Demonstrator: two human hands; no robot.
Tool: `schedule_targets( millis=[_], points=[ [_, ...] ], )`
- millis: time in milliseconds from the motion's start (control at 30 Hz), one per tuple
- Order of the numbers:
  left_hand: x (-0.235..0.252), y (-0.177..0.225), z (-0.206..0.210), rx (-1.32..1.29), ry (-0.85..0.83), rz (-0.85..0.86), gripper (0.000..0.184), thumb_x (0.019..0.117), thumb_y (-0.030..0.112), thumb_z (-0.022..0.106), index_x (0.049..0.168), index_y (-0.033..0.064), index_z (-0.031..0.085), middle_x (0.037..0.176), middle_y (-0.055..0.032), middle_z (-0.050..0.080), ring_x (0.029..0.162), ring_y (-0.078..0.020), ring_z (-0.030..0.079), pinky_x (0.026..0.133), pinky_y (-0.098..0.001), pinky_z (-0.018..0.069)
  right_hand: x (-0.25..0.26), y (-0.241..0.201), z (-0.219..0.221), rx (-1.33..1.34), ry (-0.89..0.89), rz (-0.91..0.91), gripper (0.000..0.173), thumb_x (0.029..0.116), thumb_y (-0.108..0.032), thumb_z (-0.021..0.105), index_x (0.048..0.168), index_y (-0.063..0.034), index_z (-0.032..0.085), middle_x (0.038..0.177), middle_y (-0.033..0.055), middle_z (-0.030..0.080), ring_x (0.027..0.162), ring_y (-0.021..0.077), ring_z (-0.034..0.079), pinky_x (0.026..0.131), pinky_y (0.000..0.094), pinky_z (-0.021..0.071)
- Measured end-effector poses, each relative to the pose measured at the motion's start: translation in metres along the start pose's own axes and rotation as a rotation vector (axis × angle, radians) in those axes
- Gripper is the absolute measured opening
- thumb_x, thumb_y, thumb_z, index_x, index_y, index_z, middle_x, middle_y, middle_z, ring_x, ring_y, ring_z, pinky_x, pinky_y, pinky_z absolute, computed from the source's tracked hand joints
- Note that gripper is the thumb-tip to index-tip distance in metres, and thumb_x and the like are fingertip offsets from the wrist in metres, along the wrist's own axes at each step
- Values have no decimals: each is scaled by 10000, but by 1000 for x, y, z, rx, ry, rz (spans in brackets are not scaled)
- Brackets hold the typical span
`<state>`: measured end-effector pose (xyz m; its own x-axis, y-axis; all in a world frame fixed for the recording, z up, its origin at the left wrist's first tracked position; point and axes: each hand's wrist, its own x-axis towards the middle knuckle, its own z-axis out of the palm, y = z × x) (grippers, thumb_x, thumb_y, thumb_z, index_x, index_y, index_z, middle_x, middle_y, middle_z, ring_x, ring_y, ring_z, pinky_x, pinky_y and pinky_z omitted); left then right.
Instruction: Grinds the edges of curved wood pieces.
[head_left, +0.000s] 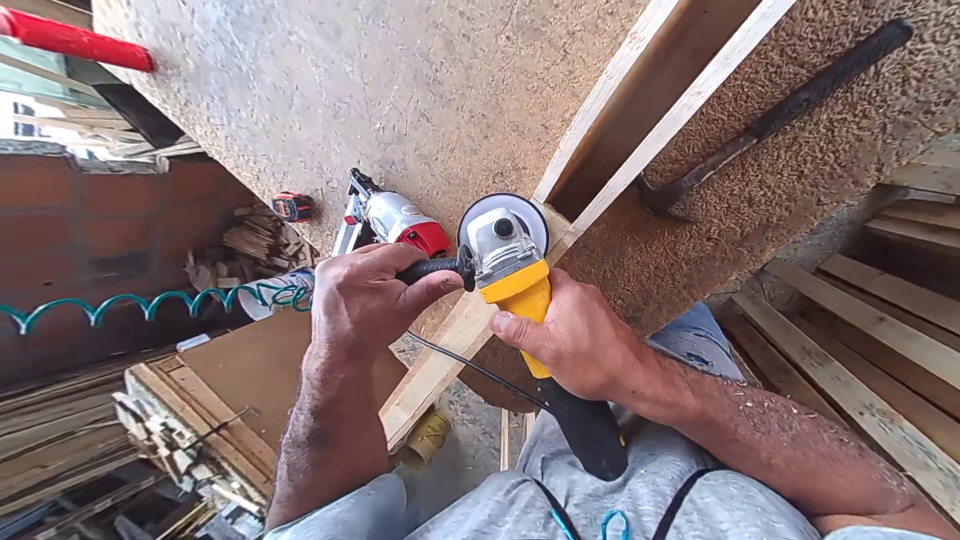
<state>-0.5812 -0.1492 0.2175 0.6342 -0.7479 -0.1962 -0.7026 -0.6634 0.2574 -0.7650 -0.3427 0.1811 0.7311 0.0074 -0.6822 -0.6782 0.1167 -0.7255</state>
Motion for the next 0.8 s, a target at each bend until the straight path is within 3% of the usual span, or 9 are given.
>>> schedule_targets(
  millis=[800],
  points=[
    [4,9,-4,1,-18,1,734,893,802,521,833,104,740,689,-61,670,615,-124,612,575,-360,495,-5,2,-7,20,-17,9,611,869,-668,665,1171,-142,595,867,-42,667,782,53,681,673,304,583]
  ],
)
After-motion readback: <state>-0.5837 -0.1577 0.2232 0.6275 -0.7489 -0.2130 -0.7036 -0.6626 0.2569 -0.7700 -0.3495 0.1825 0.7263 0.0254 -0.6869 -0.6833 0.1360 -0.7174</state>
